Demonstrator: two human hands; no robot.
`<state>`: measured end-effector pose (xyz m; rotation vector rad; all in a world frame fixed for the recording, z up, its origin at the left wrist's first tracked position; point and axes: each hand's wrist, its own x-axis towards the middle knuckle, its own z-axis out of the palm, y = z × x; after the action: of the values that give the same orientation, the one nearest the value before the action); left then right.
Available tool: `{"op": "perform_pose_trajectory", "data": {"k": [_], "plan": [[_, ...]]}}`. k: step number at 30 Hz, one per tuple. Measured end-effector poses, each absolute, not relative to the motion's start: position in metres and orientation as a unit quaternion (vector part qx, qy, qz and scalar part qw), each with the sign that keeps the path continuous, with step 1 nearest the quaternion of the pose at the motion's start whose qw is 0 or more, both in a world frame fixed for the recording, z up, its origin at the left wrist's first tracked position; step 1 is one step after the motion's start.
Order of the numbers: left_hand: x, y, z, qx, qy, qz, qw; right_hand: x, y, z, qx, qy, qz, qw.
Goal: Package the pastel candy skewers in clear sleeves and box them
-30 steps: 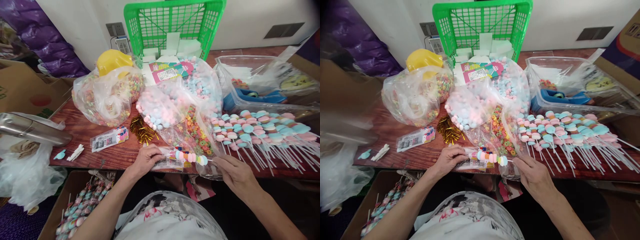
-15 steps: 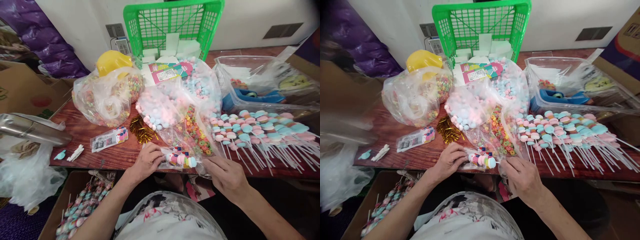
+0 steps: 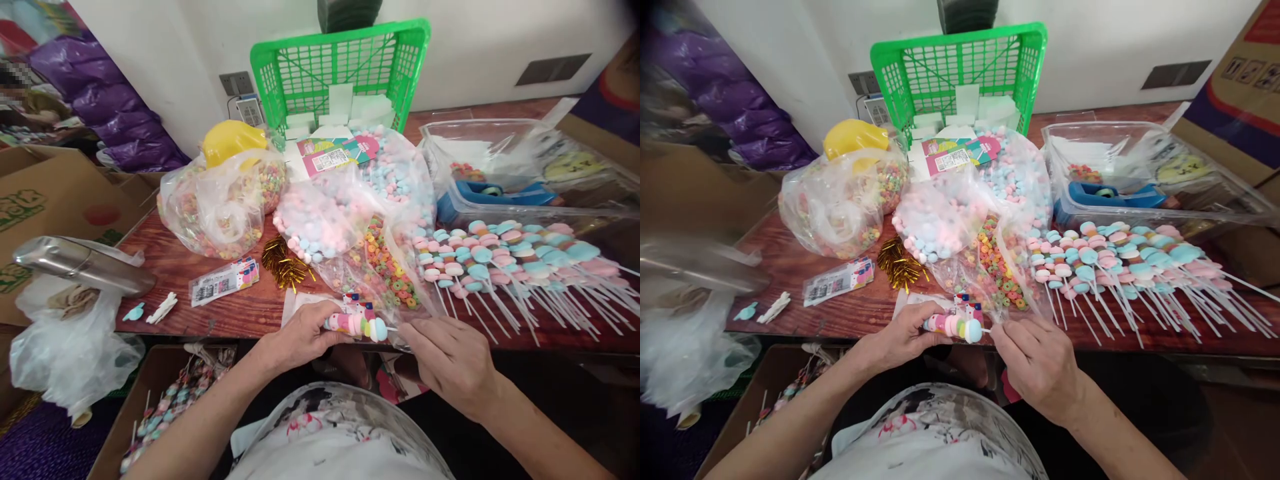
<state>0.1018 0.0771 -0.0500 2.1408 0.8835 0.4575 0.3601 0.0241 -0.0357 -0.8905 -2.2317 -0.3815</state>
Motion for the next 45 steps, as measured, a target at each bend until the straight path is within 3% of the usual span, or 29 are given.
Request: {"op": "perform_pose_trajectory", "data": {"k": [9,22,26,35,39,43,45], "plan": [[0.106,0.065,-0.050,0.855,0.356,0.094,0.364,0.371,0.033,-0.022,-0.333,-0.896,-0.167,0.241],[0.130,0.060,-0.044,0.823,0.343,0.081,0.446,0.337,0.021,-0.024,-0.320,-0.940,-0.077,0.094],[0.130,0.060,-0.049,0.813,0.385,0.089,0.427,0.317,0.023,-0.035,-0.358,-0.930,-0.041,0.069],[0.109,0.059,-0.046,0.827,0.404,0.063,0.387,0.329,0.029,-0.030,-0.389,-0.899,0.123,0.157],[0.117,0.054,-0.043,0.817,0.378,0.099,0.424,0.336,0.031,-0.028,-0.369,-0.878,0.148,0.266],[0.131,0.047,-0.042,0.789,0.309,0.128,0.515,0.321,0.025,-0.038,-0.357,-0.881,0.092,0.295],[0.134,0.044,-0.043,0.753,0.295,0.156,0.567,0.316,0.025,-0.040,-0.350,-0.872,0.129,0.316]]}}
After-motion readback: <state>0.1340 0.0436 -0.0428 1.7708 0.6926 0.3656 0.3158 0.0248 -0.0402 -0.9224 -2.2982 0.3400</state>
